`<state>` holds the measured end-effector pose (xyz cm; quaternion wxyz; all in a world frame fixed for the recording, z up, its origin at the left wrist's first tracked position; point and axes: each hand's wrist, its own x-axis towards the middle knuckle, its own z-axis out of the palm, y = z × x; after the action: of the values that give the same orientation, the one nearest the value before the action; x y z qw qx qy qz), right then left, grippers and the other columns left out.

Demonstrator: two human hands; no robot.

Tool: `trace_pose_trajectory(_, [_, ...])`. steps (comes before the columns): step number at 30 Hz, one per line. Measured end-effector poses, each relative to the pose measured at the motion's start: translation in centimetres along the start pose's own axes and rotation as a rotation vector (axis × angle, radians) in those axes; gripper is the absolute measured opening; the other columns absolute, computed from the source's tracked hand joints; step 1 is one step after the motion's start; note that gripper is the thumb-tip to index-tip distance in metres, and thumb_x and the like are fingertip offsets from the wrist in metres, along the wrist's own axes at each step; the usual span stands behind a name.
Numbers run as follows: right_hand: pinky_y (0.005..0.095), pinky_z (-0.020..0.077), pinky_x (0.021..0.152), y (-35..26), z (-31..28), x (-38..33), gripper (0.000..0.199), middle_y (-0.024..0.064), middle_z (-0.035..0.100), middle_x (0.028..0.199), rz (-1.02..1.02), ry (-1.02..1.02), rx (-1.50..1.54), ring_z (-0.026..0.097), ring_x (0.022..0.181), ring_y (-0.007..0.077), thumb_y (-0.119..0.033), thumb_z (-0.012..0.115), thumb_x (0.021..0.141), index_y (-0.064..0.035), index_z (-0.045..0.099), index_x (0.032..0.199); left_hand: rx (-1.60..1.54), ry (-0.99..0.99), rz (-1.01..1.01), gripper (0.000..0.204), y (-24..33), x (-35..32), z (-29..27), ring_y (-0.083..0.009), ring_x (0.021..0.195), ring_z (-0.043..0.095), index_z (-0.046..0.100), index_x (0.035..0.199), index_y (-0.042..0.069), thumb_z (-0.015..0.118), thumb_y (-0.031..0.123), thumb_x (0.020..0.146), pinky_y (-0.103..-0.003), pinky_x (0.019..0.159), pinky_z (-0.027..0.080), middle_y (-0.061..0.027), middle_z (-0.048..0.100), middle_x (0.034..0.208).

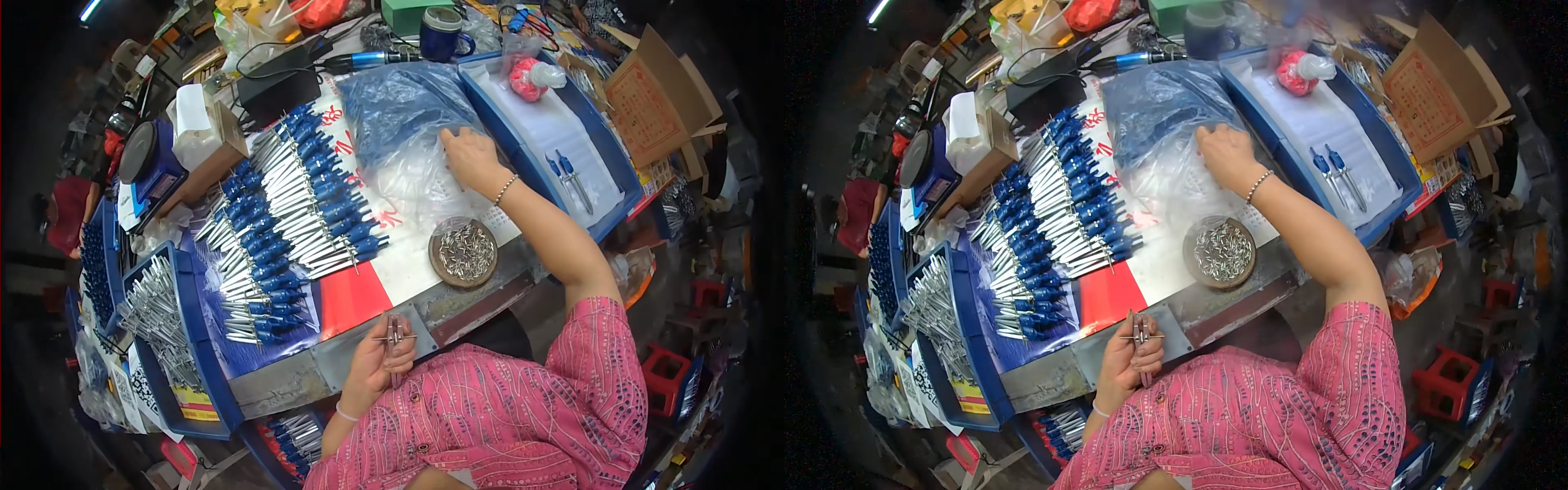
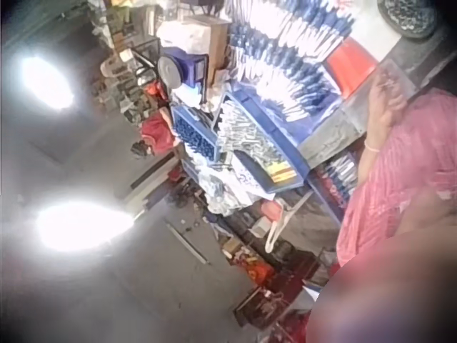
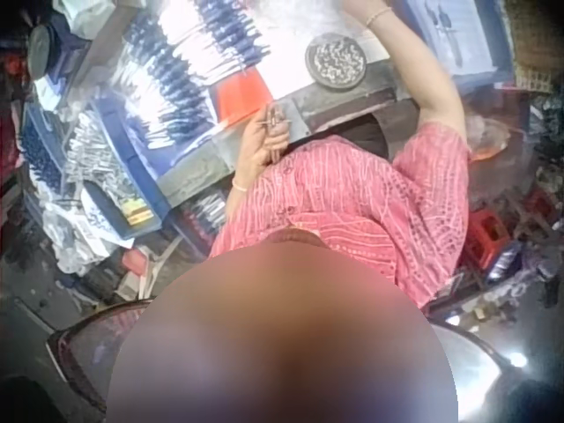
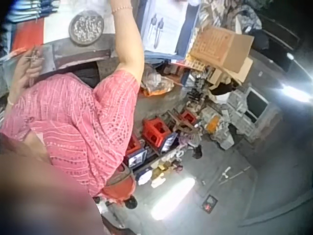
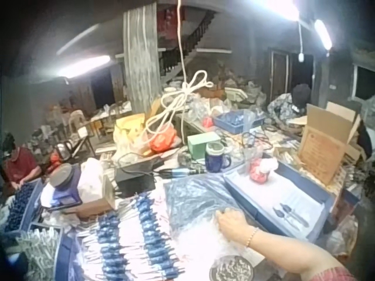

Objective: The recorder is assembling small blue plastic components onto clear tubes at a manual workstation.

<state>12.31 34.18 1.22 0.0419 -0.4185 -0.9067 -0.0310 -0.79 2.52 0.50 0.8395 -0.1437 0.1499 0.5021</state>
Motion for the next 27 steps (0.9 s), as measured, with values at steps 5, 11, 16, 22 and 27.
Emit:
trace_pose_trajectory(5, [0.0399, 0.0471, 0.065, 0.2, 1.2, -0.8, 0.027, 0.0195, 0.057, 0.084, 0.028, -0.044, 0.021, 0.059, 0.077, 0.0323, -0.007, 0.058, 0.071, -0.0033, 0.045, 0.094, 0.010, 0.005, -0.024, 0.040, 0.1, 0.4, -0.3, -0.0066, 0.039, 0.028, 0.047, 0.087, 0.004, 0.035, 0.042, 0.091, -0.019, 0.035, 0.024, -0.0010, 0.033, 0.054])
trace_pose_trajectory(11, [0.0408, 0.0461, 0.067, -0.5, -2.8, -3.5, 0.027, 0.0211, 0.058, 0.084, -0.007, -0.065, 0.080, 0.058, 0.082, 0.0328, 0.002, 0.050, 0.070, -0.0018, 0.049, 0.097, 0.010, -0.046, 0.012, 0.039, -1.1, -1.1, -0.8, -0.0064, 0.039, 0.028, 0.047, 0.088, 0.004, 0.035, 0.042, 0.091, -0.019, 0.035, 0.024, -0.0012, 0.034, 0.054])
trace_pose_trajectory(16, [0.0339, 0.0450, 0.062, 0.2, -6.2, -7.1, 0.034, 0.0136, 0.058, 0.082, -0.096, 0.144, 0.551, 0.057, 0.072, 0.0238, 0.001, 0.052, 0.070, 0.0007, 0.053, 0.104, -0.040, 0.025, 0.017, 0.039, -0.6, -1.2, -1.1, -0.0063, 0.039, 0.027, 0.048, 0.088, 0.005, 0.036, 0.042, 0.091, -0.019, 0.035, 0.023, -0.0009, 0.034, 0.054])
trace_pose_trajectory(22, [0.0160, 0.0430, 0.056, -6.2, -8.6, -12.3, 0.032, 0.0000, 0.053, 0.087, 0.244, -0.540, 1.777, 0.051, 0.069, 0.0042, -0.010, 0.062, 0.077, -0.0003, 0.053, 0.106, 0.048, -0.105, -0.033, 0.037, -0.4, -0.2, 0.5, -0.0073, 0.039, 0.029, 0.051, 0.090, 0.009, 0.038, 0.044, 0.089, -0.020, 0.035, 0.023, -0.0001, 0.038, 0.054])
trace_pose_trajectory(27, [0.0156, 0.0417, 0.046, -10.5, -6.0, -14.4, 0.022, 0.0021, 0.057, 0.076, 0.309, -0.668, 1.947, 0.050, 0.053, 0.0041, -0.020, 0.056, 0.085, -0.0007, 0.055, 0.095, -0.004, -0.137, -0.036, 0.042, -1.4, -0.8, 1.8, -0.0061, 0.039, 0.031, 0.052, 0.090, 0.006, 0.035, 0.045, 0.090, -0.020, 0.036, 0.023, -0.0014, 0.041, 0.056])
